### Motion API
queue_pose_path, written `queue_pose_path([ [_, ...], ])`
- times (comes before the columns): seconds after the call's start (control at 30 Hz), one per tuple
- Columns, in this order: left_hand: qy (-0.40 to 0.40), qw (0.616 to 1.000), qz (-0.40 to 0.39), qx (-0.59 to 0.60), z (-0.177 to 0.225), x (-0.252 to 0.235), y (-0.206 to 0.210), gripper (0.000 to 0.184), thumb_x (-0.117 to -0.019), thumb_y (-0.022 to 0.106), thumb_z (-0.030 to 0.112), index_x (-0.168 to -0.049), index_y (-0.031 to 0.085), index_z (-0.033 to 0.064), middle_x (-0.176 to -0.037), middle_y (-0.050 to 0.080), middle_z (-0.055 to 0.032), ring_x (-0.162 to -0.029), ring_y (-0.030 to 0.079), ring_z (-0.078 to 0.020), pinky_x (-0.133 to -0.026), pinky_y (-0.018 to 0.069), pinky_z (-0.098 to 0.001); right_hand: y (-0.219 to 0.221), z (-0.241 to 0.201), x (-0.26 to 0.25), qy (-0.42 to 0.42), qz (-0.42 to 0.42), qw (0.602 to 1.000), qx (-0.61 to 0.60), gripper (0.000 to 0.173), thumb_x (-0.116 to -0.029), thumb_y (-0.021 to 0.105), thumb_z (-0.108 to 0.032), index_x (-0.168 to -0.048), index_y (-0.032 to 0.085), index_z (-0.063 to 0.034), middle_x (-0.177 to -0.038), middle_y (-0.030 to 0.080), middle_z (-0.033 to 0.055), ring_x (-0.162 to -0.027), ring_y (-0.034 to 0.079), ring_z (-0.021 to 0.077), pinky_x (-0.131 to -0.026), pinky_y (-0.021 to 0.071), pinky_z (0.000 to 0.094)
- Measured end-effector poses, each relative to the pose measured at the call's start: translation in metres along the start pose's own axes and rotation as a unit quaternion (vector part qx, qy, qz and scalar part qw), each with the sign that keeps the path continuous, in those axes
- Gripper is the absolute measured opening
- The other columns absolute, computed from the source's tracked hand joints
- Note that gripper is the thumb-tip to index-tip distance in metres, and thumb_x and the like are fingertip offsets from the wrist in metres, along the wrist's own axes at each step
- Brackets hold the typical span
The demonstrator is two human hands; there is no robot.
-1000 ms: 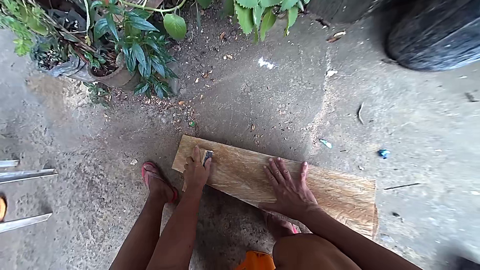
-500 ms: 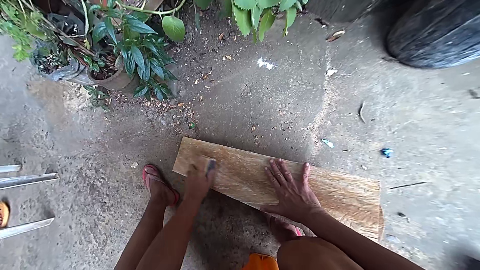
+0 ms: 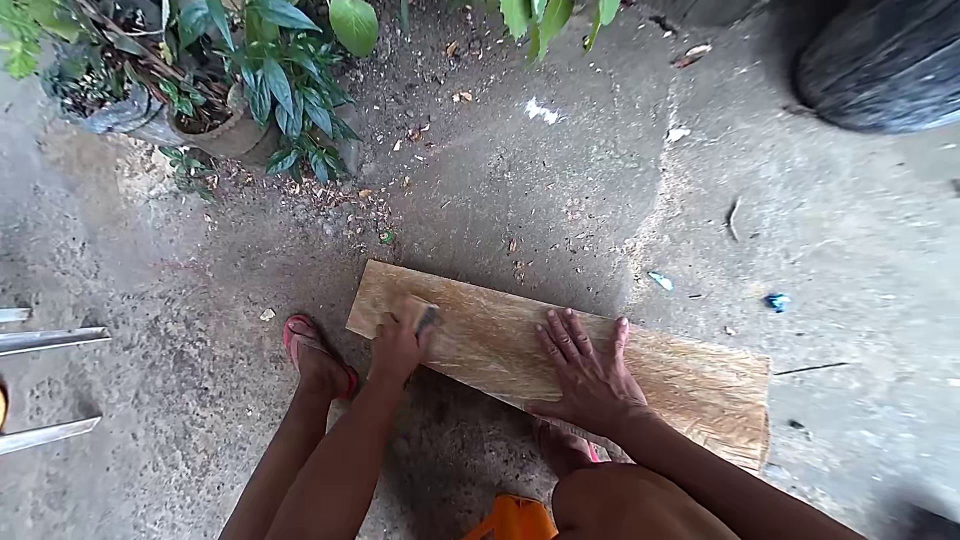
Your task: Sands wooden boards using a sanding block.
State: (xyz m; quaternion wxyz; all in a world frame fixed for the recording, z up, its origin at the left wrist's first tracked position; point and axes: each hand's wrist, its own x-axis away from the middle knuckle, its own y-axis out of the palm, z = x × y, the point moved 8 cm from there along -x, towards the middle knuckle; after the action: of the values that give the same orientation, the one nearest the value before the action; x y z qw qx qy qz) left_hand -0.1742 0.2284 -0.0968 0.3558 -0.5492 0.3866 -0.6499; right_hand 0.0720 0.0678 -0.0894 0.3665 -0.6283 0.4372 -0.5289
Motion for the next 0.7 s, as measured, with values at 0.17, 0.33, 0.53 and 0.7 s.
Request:
queue_pose_path([
  [0.17, -0.048, 0.999, -0.022, 0.014, 0.012, 0.005, 0.001, 0.084, -0.1015, 0.057, 0.05, -0.166, 0.019, 0.0125, -0.143, 0.048, -0.0406, -0.118, 0.06, -0.0558, -0.094, 0.0534, -0.0624, 0.002, 0.002, -0.001, 0.002, 0.0, 1.0, -0.005, 0.134, -0.0681, 0.048, -0.098, -0.164, 0.024, -0.0065, -0.171, 0.017, 0.0175, -0.158, 0.014, 0.0396, -0.108, 0.0012, 0.0861],
  [0.33, 0.035, 0.998, -0.036, -0.029, 0.008, 0.014, 0.002, 0.08, -0.1011, 0.057, 0.053, -0.165, 0.025, 0.0165, -0.143, 0.048, -0.0387, -0.12, 0.058, -0.0567, -0.094, 0.0512, -0.0656, 0.002, 0.002, 0.001, 0.002, -0.013, 1.0, -0.012, 0.133, -0.0696, 0.048, -0.097, -0.164, 0.023, -0.0061, -0.171, 0.015, 0.018, -0.158, 0.013, 0.0401, -0.108, 0.0008, 0.086],
  [0.53, -0.108, 0.993, -0.047, 0.022, 0.018, 0.014, 0.004, 0.088, -0.1031, 0.054, 0.051, -0.166, 0.009, 0.0091, -0.147, 0.044, -0.0403, -0.12, 0.06, -0.0548, -0.097, 0.0526, -0.0612, 0.004, 0.003, 0.0, 0.001, -0.011, 1.0, -0.018, 0.134, -0.0686, 0.047, -0.098, -0.164, 0.022, -0.0077, -0.172, 0.014, 0.0166, -0.159, 0.011, 0.0386, -0.108, -0.0008, 0.0857],
  [0.7, -0.119, 0.991, -0.061, 0.005, 0.016, 0.026, 0.005, 0.084, -0.105, 0.05, 0.051, -0.166, 0.01, 0.0097, -0.147, 0.045, -0.0369, -0.117, 0.063, -0.0503, -0.096, 0.0543, -0.0583, 0.003, 0.001, 0.002, 0.005, -0.029, 0.999, -0.019, 0.133, -0.0701, 0.046, -0.098, -0.165, 0.02, -0.0072, -0.172, 0.012, 0.017, -0.159, 0.008, 0.0382, -0.109, -0.002, 0.085],
])
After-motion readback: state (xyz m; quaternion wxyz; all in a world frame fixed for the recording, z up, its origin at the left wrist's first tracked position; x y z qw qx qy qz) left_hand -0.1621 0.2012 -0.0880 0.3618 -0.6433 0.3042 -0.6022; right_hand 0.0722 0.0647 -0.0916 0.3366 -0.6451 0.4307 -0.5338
